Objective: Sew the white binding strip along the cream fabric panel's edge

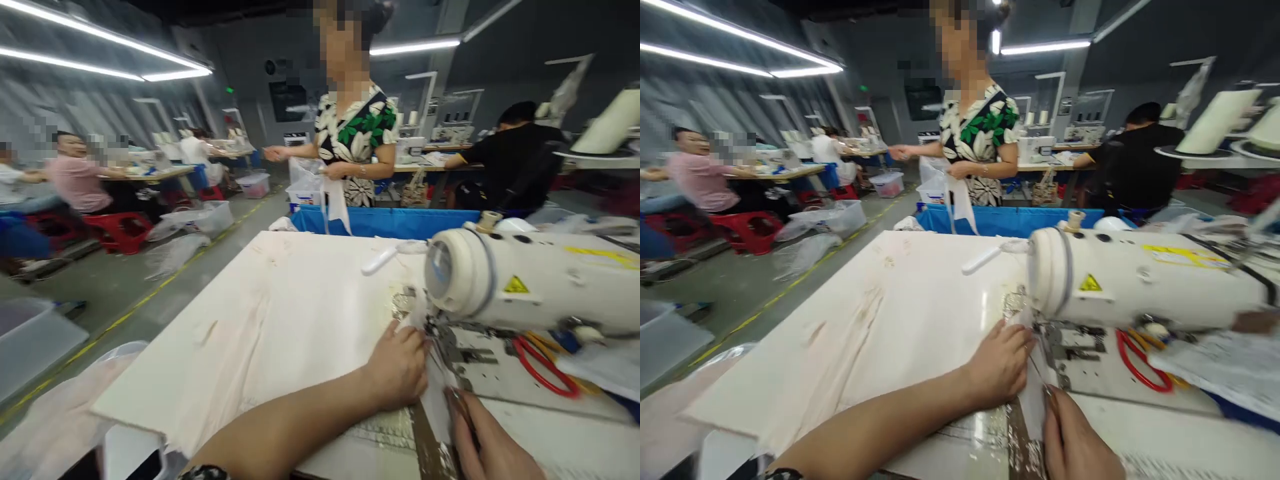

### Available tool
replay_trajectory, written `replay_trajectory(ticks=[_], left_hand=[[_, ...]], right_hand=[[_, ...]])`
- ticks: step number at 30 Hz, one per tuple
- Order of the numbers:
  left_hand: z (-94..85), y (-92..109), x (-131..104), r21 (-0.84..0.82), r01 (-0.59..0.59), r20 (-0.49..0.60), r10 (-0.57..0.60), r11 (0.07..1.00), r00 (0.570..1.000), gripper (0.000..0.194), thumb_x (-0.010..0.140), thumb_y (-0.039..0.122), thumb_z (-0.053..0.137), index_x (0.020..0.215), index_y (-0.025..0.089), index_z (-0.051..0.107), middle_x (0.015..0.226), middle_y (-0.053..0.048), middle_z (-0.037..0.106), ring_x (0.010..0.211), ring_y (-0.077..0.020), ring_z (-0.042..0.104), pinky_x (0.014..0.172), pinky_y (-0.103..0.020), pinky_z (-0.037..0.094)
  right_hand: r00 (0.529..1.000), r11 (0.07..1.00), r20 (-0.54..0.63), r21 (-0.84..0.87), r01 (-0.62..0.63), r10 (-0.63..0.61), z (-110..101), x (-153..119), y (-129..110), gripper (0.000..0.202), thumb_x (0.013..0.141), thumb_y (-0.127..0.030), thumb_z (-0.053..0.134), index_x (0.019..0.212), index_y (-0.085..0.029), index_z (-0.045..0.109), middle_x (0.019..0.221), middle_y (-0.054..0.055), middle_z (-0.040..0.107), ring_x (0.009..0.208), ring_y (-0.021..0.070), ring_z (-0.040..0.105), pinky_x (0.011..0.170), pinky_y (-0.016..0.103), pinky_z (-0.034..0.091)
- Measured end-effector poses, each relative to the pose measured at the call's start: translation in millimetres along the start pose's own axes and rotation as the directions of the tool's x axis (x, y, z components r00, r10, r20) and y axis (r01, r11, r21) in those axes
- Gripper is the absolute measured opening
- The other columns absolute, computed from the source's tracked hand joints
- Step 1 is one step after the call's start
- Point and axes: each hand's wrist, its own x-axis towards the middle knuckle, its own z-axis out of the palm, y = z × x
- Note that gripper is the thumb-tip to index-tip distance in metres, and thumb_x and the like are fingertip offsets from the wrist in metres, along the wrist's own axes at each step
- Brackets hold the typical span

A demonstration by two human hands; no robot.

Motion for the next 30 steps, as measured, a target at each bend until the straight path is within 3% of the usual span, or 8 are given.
replay_trajectory(ticks=[3,7,12,16,21,25,30], left_hand=[[2.0,2.0,1.0,0.044,0.042,-0.036,-0.041,0.998,0.999,0.043,0.092,0.028,0.047,0.128,0.006,0.055,0.132,-0.016,0.059,0.122,-0.0286,0.051,0.115,-0.049,0.029],[1.7,2.2,2.0,0.094,0.036,-0.046,-0.032,0.995,0.998,0.045,0.092,0.024,0.047,0.132,0.005,0.054,0.131,-0.015,0.061,0.122,-0.0287,0.053,0.114,-0.048,0.032],[0.2,1.3,1.1,0.161,0.017,-0.042,-0.01,0.987,0.999,0.043,0.089,0.015,0.047,0.13,0.006,0.057,0.131,-0.013,0.062,0.12,-0.0286,0.055,0.113,-0.051,0.034],[0.3,0.6,1.5,0.206,-0.006,-0.116,0.03,0.979,0.993,0.04,0.089,0.007,0.044,0.124,0.008,0.062,0.128,-0.013,0.064,0.123,-0.0288,0.054,0.112,-0.051,0.036],[0.4,8.7,0.2,0.174,-0.077,-0.189,0.11,0.982,0.976,0.034,0.092,0.012,0.044,0.118,0.01,0.066,0.124,-0.012,0.066,0.124,-0.0281,0.053,0.114,-0.049,0.034],[0.5,15.9,-1.2,0.145,-0.079,-0.18,0.105,0.986,0.978,0.038,0.089,0.014,0.047,0.121,0.004,0.064,0.122,-0.015,0.066,0.121,-0.0294,0.054,0.114,-0.048,0.036],[-0.8,14.2,-0.8,0.153,-0.062,-0.15,0.086,0.986,0.985,0.037,0.086,0.009,0.047,0.118,0.005,0.066,0.126,-0.016,0.064,0.123,-0.0299,0.053,0.113,-0.049,0.036]], right_hand=[[0.998,0.999,0.04,-0.02,0.049,-0.048,-14.4,9.3,-14.3,0.028,0.1,-0.02,0.033,0.11,-0.019,0.06,0.094,0.008,0.078,0.077,0.0231,0.077,0.06,0.028,0.057],[0.999,0.999,-0.022,-0.022,0.047,-0.047,-24.3,16.3,-23.9,0.03,0.097,-0.017,0.032,0.106,-0.015,0.061,0.092,0.009,0.078,0.072,0.0223,0.076,0.053,0.028,0.054],[0.999,1.0,0.047,0.029,-0.008,0.007,-35.5,10.0,-32.4,0.03,0.095,-0.013,0.034,0.11,-0.015,0.059,0.095,0.009,0.077,0.073,0.0222,0.075,0.055,0.029,0.052],[0.992,0.996,0.109,0.062,-0.065,0.058,-41.3,6.0,-35.6,0.03,0.094,-0.012,0.035,0.112,-0.016,0.059,0.099,0.009,0.077,0.074,0.0242,0.075,0.057,0.031,0.05],[0.974,0.98,0.187,0.126,-0.155,0.13,-42.2,4.0,-34.3,0.031,0.092,-0.013,0.036,0.113,-0.016,0.058,0.094,0.008,0.076,0.073,0.025,0.073,0.06,0.032,0.049],[0.943,0.942,0.279,0.229,-0.248,0.18,-44.0,4.4,-33.3,0.029,0.096,-0.017,0.035,0.111,-0.016,0.059,0.076,0.004,0.072,0.067,0.0223,0.07,0.06,0.03,0.048],[0.942,0.951,0.283,0.197,-0.239,0.178,-47.4,3.9,-34.3,0.028,0.094,-0.016,0.035,0.108,-0.015,0.06,0.079,0.006,0.071,0.066,0.0239,0.069,0.057,0.03,0.044]])
